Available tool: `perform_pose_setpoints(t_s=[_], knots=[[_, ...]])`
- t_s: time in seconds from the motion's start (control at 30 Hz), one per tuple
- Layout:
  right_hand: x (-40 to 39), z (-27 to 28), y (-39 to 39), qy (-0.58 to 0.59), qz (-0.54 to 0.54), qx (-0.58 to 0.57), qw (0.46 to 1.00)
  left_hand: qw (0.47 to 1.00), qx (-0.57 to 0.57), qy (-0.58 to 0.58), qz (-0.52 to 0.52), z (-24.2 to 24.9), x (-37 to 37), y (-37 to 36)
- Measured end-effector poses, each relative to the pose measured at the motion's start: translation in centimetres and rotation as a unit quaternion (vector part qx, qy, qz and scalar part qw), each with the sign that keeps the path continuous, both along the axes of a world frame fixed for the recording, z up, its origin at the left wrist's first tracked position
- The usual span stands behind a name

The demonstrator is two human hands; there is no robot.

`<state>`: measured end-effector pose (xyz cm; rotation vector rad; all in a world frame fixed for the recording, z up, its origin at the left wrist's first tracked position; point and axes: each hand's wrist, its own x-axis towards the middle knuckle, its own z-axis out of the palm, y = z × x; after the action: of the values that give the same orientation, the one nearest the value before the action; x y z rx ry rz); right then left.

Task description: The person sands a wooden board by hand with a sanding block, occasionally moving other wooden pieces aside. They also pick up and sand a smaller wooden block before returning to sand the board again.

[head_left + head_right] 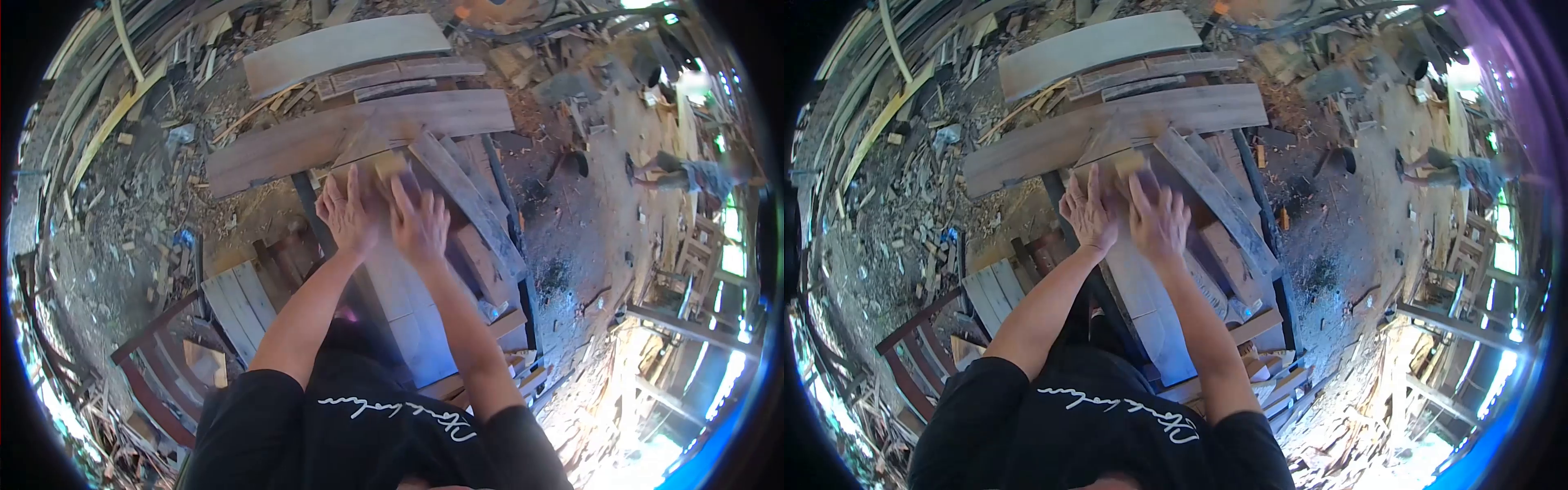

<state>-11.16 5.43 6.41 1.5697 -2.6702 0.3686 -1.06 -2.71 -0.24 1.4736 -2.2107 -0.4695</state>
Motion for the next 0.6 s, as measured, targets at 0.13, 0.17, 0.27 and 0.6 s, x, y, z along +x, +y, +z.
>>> perform_pose_setpoints(t_s=[0.13, 0.17, 0.27, 0.6], knots=[[-1.9, -0.7, -6.4, -0.026, -0.006, -0.049, 0.998, 1.000, 0.004, 0.013, 0.003, 0.2, 0.0, 0.0], [-1.7, -0.6, -4.9, -0.048, -0.002, -0.052, 0.998, 1.000, 0.005, 0.013, 0.000, 0.3, 0.0, 0.0], [0.3, -0.3, 5.3, -0.025, 0.015, -0.036, 0.999, 1.000, -0.005, 0.012, 0.004, 0.1, 0.0, 0.2], [-1.3, -0.5, 4.9, -0.072, 0.025, -0.040, 0.996, 0.999, -0.013, -0.043, -0.007, 0.5, -0.1, 0.0]])
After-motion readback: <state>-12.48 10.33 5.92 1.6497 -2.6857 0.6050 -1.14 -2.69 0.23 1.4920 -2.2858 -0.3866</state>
